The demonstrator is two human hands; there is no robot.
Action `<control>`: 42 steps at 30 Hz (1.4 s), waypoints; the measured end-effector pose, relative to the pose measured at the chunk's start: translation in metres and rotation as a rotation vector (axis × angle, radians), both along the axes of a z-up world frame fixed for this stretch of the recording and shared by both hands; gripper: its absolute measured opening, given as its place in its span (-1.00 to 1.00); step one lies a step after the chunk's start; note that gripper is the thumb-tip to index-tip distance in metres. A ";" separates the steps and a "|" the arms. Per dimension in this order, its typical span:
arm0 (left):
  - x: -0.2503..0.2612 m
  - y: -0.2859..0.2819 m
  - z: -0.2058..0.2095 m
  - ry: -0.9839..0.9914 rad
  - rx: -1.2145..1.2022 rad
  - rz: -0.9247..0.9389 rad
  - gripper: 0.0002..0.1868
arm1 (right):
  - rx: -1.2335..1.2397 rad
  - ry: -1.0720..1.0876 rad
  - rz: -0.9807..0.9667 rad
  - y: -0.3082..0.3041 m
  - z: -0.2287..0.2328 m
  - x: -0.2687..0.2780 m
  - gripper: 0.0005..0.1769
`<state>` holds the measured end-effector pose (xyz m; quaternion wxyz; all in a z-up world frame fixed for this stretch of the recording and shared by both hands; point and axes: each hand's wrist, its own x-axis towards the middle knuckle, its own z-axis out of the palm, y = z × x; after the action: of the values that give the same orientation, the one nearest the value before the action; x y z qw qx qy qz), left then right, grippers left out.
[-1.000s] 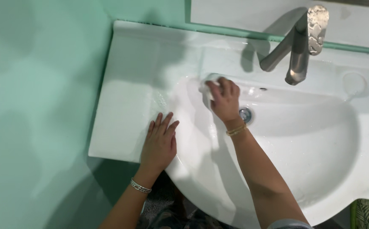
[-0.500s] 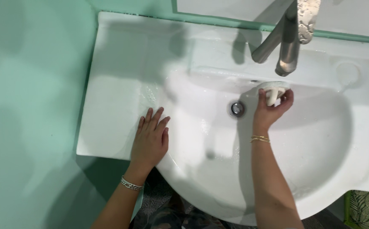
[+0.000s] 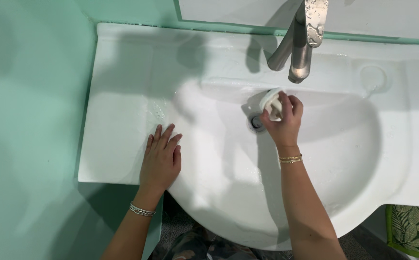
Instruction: The person cleans a bathroom sink and the surrounding counter using a sponge. They scrub the flat surface, the edges, and around the base of the faucet before rinsing the sponge under running water and continuing to scrub.
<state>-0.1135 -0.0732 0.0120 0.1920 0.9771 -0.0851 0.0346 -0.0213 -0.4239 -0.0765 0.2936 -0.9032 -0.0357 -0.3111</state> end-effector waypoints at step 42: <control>0.029 -0.108 -0.087 0.727 0.273 -0.474 -0.25 | 1.720 0.212 -0.149 0.054 0.031 0.038 -0.55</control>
<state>-0.0841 -0.1813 -0.0748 0.0814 0.8956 -0.2374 -0.3674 0.0164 -0.3696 -0.0457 0.8548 -0.3922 0.2983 -0.1629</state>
